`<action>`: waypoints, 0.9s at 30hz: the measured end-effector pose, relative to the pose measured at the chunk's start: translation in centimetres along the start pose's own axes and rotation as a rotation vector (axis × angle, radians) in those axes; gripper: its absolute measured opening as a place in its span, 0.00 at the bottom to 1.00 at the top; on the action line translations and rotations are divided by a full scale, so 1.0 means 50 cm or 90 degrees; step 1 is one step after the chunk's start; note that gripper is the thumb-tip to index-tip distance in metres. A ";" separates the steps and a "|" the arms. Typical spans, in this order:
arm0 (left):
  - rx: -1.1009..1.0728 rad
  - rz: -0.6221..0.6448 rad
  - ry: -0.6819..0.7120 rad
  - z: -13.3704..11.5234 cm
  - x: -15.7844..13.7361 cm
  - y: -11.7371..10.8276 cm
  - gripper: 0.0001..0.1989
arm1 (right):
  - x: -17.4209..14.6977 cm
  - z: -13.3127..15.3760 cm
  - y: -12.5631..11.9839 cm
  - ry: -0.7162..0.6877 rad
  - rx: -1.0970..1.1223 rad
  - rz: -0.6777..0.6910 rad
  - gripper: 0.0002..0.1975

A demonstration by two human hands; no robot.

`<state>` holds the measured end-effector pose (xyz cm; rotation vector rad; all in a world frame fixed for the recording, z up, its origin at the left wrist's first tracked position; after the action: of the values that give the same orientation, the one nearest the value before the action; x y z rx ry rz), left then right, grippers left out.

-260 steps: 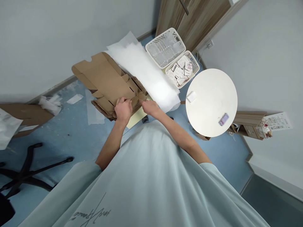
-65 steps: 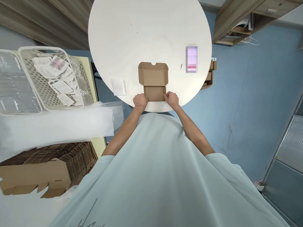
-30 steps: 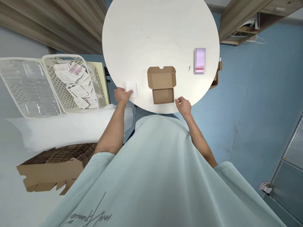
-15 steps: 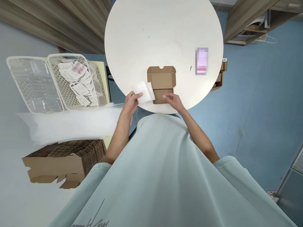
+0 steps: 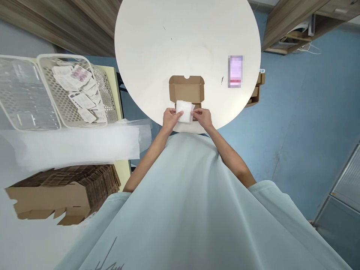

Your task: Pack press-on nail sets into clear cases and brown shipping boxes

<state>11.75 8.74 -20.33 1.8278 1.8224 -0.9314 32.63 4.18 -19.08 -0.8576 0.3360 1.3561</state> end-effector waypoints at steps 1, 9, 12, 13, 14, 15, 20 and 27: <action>0.034 -0.011 0.008 -0.002 0.006 0.011 0.17 | 0.007 0.000 -0.005 -0.003 -0.047 -0.017 0.06; 0.231 0.003 0.083 -0.013 0.012 0.067 0.15 | 0.046 0.013 -0.016 -0.060 -0.317 -0.047 0.12; 0.263 0.017 0.106 -0.011 0.011 0.076 0.16 | 0.051 0.011 -0.009 -0.068 -0.390 -0.034 0.14; 0.273 0.018 0.113 -0.010 0.012 0.078 0.16 | 0.051 0.012 -0.006 -0.071 -0.409 -0.028 0.15; 0.284 0.019 0.117 -0.009 0.013 0.080 0.16 | 0.051 0.013 -0.003 -0.073 -0.427 -0.022 0.16; 0.294 0.021 0.118 -0.007 0.014 0.082 0.16 | 0.050 0.014 0.000 -0.073 -0.445 -0.016 0.17; 0.334 0.039 0.075 0.010 0.022 0.088 0.14 | 0.045 0.022 0.013 -0.073 -0.539 0.017 0.20; 0.356 0.047 0.094 0.004 0.019 0.106 0.20 | 0.055 0.018 0.031 -0.062 -0.636 0.047 0.20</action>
<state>16.87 8.88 -22.03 2.3255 1.6690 -1.4175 31.56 6.70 -20.85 -1.5881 -0.4460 1.6272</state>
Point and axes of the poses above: each hand's wrist, its own x-axis towards the middle knuckle, its own y-axis out of the palm, z = x × y, the point moved 6 cm from there along x, towards the middle knuckle, and after that the axes turned 12 degrees about -x, right-handed, at the moved point
